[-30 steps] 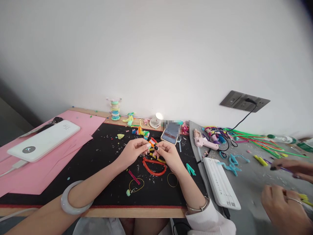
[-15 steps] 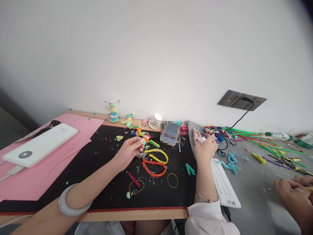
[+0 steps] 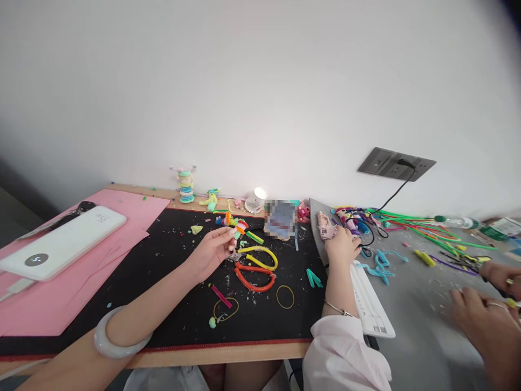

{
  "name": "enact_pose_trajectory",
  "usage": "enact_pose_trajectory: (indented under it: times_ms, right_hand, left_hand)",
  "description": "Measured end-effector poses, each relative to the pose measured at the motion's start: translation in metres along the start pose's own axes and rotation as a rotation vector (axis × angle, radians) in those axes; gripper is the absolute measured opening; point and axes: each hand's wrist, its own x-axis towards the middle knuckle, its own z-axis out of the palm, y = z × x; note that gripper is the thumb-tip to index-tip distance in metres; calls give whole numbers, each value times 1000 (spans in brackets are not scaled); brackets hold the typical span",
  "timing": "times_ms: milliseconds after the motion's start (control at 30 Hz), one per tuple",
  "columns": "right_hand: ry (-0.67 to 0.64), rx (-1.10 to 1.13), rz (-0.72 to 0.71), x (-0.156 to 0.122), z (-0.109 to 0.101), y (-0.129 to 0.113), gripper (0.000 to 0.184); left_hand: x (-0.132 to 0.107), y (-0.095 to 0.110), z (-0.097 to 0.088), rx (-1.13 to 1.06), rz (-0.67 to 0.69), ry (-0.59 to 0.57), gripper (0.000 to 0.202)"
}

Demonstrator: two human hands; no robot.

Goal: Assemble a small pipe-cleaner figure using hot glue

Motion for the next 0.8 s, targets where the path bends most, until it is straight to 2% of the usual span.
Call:
enact_pose_trajectory:
  times_ms: [167,367,500,700,800]
  right_hand:
    - [12,-6,10,1,-3,-1,56]
    - [-40,-51,3,-3,-9,-8,55]
    - [-77,-18,47,-3,-13,-12,52]
    - [-116,175,100,-4,-27,-21,50]
    - [-84,419,-40,-14,-36,-32,46]
  left_hand:
    - [1,0,-1,-50,-20,-6,8]
    - [0,2,1,-87,-57,-17,5]
    - [-1,3,1,-127,-76,-23,6]
    - [-2,6,1,-208,-101,-33,10]
    - [-2,8,2,-273,-127,-49,14]
